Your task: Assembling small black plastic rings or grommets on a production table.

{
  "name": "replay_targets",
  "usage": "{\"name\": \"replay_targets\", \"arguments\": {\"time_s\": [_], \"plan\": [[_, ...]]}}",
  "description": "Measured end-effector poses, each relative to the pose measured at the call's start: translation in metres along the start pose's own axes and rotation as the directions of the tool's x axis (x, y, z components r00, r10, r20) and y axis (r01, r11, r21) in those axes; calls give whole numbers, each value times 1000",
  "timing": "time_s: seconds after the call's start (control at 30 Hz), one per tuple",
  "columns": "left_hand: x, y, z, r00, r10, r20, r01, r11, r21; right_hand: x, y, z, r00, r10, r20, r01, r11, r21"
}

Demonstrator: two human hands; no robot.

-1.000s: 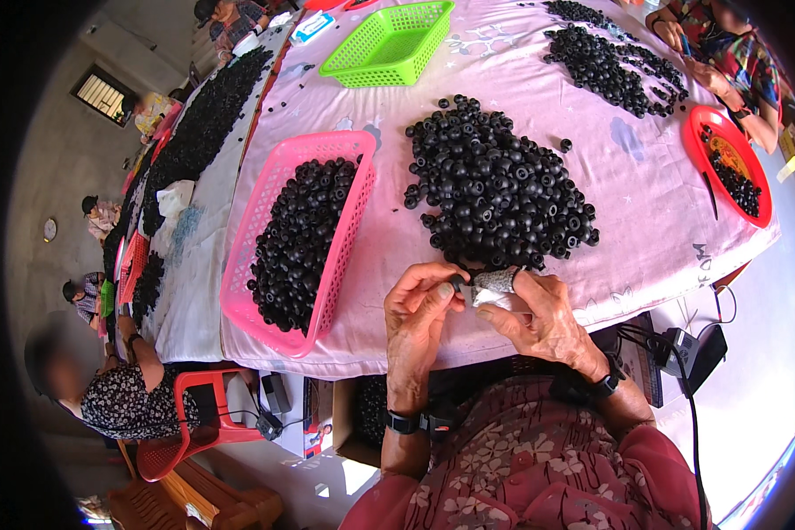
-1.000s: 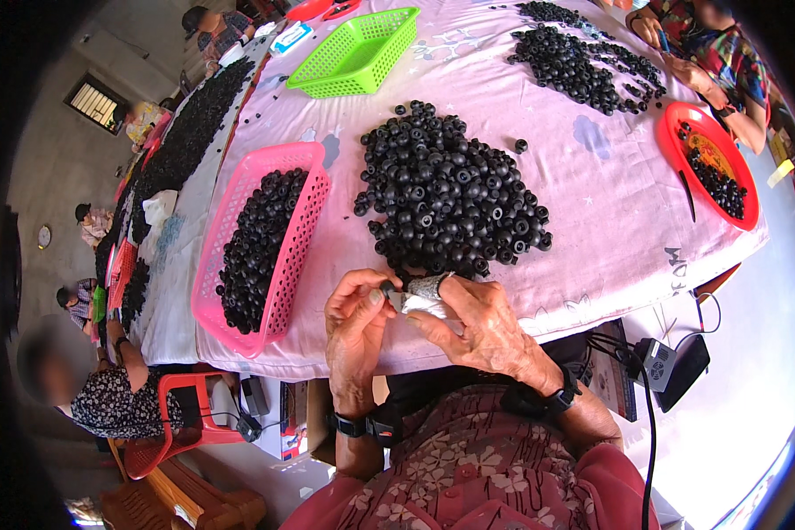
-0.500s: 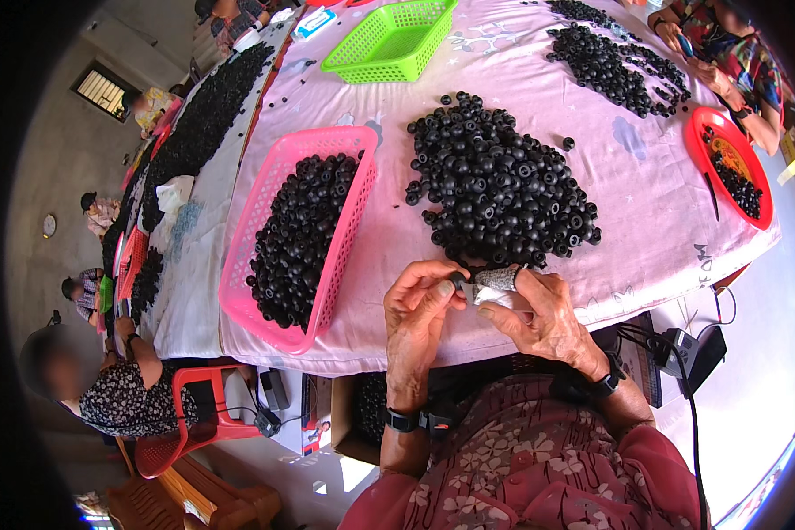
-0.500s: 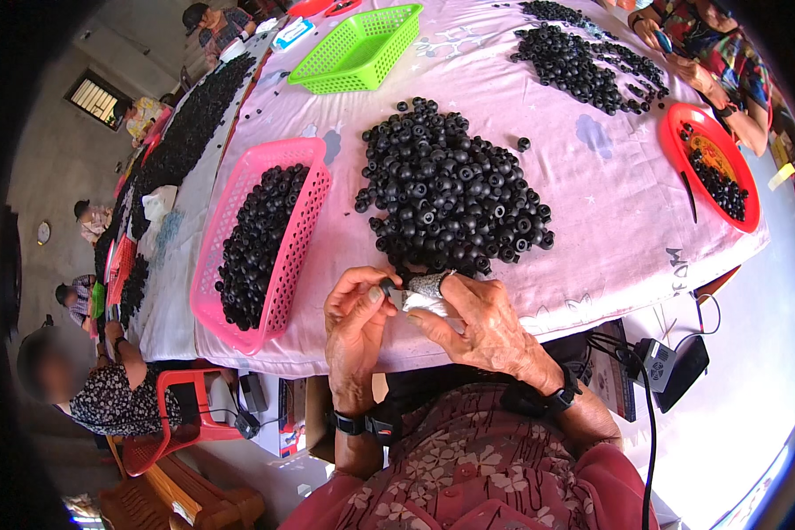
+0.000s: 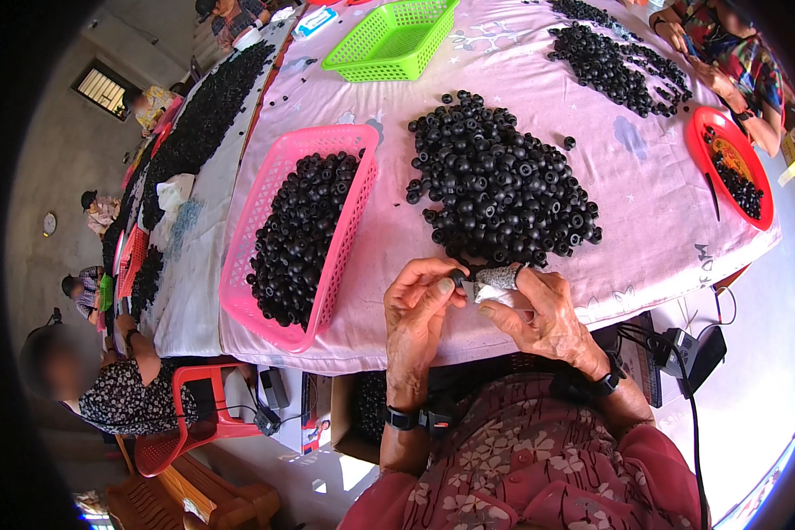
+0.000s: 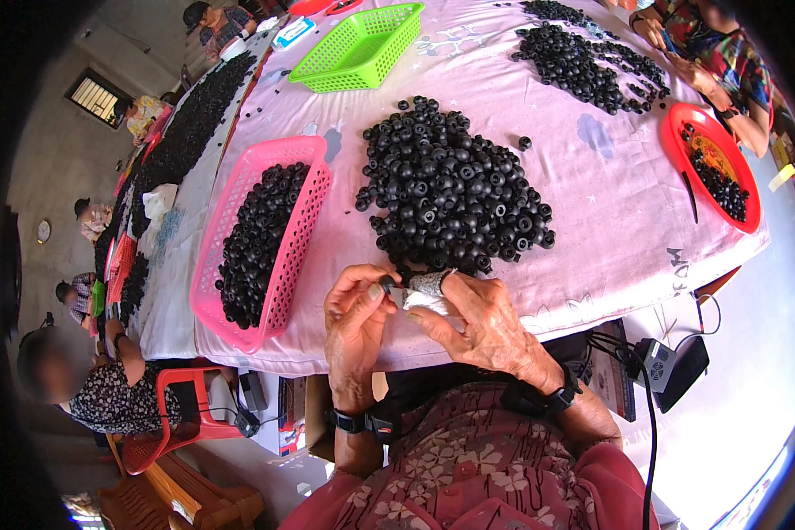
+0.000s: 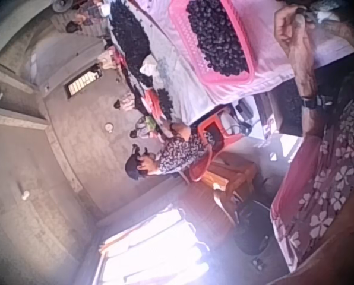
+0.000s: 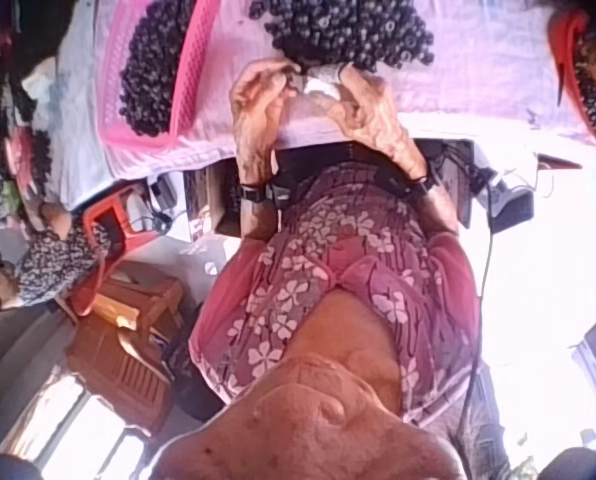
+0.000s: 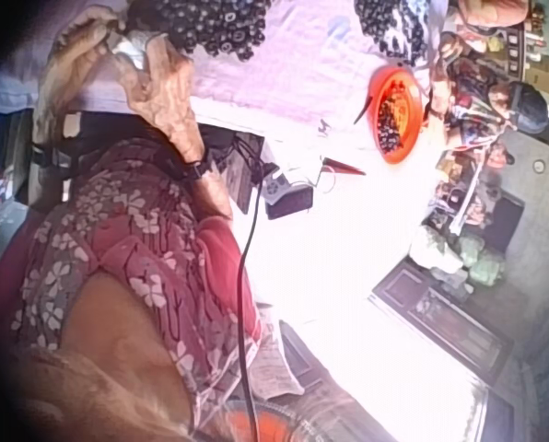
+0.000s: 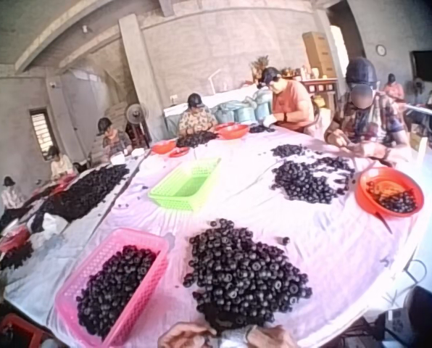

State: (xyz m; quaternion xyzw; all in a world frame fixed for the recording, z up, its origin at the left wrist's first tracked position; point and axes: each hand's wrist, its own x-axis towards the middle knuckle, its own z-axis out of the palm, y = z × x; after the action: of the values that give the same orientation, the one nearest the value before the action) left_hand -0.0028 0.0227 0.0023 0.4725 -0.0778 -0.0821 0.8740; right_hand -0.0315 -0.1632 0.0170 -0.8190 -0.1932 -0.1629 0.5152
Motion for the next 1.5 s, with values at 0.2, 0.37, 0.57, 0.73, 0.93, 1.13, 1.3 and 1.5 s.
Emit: {"name": "replay_targets", "arguments": {"time_s": [0.2, 0.37, 0.57, 0.73, 0.93, 1.13, 1.3, 1.5], "plan": [[-1, 1, 0, 1000, 4, 12, -4, 1000, 11, 1, -1, -1, 1000, -22, 0, 22, 1000, -2], [-1, 2, 3, 1000, 7, 9, -7, 1000, -2, 0, 0, -1, 1000, -10, 4, 10, 1000, 1], [-2, 2, 3, 1000, 8, -3, -8, 1000, 13, 1, -1, -1, 1000, -13, 13, 13, 1000, -3], [-2, 2, 2, 1000, 5, 4, -5, 1000, 31, 1, -2, -2, 999, -32, 12, 32, 999, -21], [-3, 2, 3, 1000, 13, -7, -13, 1000, 4, 1, -4, -2, 1000, -1, 16, 1, 1000, 8], [-3, 5, 10, 999, 18, -31, -17, 999, 40, 0, 4, 2, 999, -35, -15, 35, 999, 23], [-3, 2, 3, 999, 31, 9, -31, 998, 52, 0, 5, 4, 998, -47, -29, 47, 999, -18], [-1, 0, 4, 994, 102, 48, -105, 993, 56, 0, 3, 2, 1000, -4, 7, 4, 1000, -14]]}}
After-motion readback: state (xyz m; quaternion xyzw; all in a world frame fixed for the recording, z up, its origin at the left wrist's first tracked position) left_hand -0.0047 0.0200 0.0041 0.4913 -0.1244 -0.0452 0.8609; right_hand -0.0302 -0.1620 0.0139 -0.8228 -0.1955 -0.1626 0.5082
